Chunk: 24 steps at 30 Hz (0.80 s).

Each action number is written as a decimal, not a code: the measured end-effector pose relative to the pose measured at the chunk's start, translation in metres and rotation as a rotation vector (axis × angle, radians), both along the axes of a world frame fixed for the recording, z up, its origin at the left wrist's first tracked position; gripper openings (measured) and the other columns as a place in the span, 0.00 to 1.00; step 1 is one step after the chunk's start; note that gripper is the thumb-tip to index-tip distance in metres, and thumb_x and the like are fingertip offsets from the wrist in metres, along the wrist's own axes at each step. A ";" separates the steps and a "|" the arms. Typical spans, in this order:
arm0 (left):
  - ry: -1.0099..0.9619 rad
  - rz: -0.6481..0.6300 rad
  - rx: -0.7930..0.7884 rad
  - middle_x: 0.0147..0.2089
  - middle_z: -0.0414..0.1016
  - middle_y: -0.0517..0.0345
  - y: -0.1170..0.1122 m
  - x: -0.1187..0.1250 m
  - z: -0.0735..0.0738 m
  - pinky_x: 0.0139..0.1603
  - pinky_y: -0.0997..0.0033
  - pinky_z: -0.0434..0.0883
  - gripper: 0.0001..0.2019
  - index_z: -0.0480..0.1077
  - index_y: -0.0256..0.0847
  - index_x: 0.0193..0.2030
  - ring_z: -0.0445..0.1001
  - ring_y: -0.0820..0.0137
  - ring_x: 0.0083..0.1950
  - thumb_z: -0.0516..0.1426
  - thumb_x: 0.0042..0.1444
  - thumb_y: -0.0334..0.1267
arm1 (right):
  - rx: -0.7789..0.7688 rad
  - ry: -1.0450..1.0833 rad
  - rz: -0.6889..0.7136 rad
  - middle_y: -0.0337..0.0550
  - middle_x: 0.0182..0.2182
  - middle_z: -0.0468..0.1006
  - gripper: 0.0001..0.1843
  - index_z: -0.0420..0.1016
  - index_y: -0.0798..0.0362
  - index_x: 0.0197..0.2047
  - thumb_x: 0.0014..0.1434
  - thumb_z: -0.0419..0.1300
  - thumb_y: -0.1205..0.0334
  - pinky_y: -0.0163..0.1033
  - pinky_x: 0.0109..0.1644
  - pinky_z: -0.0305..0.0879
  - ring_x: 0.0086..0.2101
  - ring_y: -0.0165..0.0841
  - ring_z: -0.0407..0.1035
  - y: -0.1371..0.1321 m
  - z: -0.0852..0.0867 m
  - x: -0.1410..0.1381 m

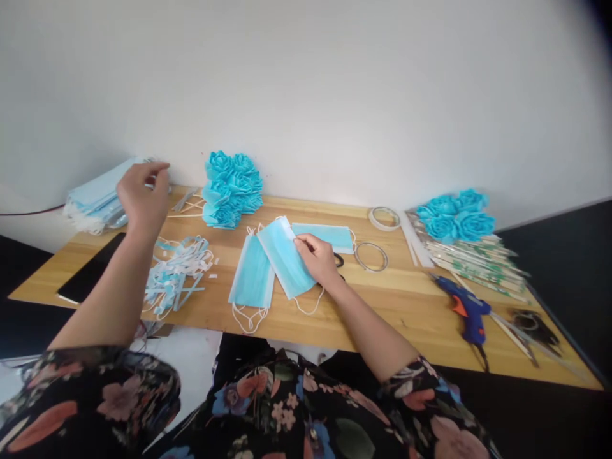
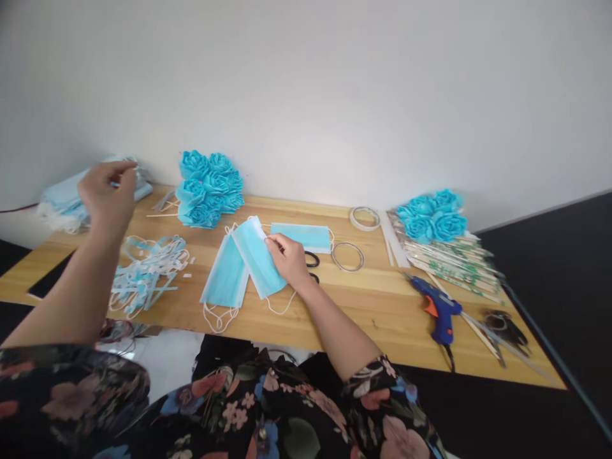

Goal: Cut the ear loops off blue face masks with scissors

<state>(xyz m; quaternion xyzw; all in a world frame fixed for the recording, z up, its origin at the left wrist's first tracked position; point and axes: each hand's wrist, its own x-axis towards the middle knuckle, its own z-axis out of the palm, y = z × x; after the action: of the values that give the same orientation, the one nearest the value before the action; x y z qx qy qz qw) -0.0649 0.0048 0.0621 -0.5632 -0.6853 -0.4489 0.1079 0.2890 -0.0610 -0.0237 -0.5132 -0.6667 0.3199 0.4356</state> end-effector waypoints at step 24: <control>-0.284 -0.590 -0.529 0.39 0.84 0.55 -0.139 0.073 -0.077 0.41 0.63 0.73 0.15 0.81 0.48 0.38 0.79 0.61 0.37 0.58 0.56 0.53 | 0.163 -0.856 -0.023 0.52 0.50 0.81 0.17 0.78 0.53 0.56 0.69 0.55 0.58 0.43 0.54 0.60 0.52 0.43 0.70 0.069 0.052 0.053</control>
<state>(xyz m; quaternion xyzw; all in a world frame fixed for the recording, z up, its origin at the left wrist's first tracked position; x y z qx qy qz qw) 0.0080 -0.1345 -0.0154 -0.6762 -0.5942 -0.3424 -0.2691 0.3424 0.0078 0.0286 -0.5706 -0.8047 0.0199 0.1626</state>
